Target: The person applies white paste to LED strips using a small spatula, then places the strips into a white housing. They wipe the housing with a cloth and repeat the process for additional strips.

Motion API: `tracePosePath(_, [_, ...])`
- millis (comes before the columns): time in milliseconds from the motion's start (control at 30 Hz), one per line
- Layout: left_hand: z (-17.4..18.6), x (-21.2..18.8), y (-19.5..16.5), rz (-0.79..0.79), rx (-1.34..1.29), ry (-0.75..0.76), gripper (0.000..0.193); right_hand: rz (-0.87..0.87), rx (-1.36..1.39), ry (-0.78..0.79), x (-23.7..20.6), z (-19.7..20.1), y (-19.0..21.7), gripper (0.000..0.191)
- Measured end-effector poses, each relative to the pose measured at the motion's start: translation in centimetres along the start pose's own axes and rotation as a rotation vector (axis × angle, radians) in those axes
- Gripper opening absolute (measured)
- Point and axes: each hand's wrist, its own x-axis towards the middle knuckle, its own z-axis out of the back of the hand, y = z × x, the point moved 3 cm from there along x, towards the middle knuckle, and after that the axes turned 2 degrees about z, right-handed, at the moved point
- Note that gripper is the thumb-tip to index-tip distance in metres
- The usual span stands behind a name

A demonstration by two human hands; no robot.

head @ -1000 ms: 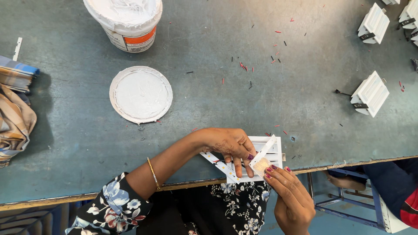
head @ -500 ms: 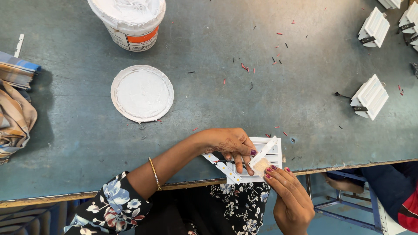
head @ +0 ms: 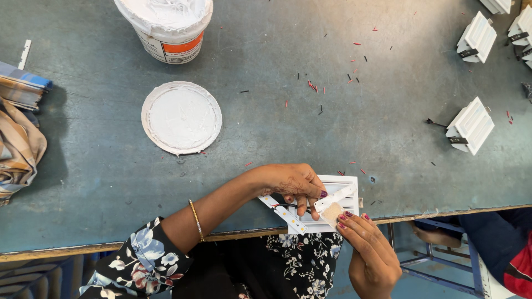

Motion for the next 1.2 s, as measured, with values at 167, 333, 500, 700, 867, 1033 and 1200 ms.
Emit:
tracePosePath(167, [-0.2,0.0,0.0,-0.016,-0.001,0.009,0.031,-0.023,0.023,-0.051,0.6,0.2,-0.3,0.024])
tracePosePath(333, [-0.4,-0.1,-0.3,-0.017,0.006,0.002,0.032,-0.032,-0.051,-0.073,1.4,-0.1,-1.1,0.024])
tracePosePath(500, [-0.7,-0.8,-1.1,0.032,0.044,-0.012,0.038,-0.053,-0.018,-0.115,1.8,-0.3,-1.5,0.027])
tracePosePath(700, [-1.2,-2.8,-2.4,0.063,0.326,-0.061,0.054,-0.089,0.018,-0.156,1.8,-0.3,-1.7,0.027])
tracePosePath(867, [-2.1,-3.9,-2.7,0.06,0.455,-0.133,0.062,-0.123,0.018,-0.184,1.6,-0.1,-1.8,0.027])
tracePosePath(1033, [-2.1,-3.5,-2.7,0.106,0.52,-0.176,0.056,-0.146,0.029,-0.204,1.7,-0.2,-1.6,0.026])
tracePosePath(1200, [-1.8,-3.4,-2.6,0.104,0.454,-0.146,0.042,-0.16,0.02,-0.191,1.7,-0.4,-1.6,0.027])
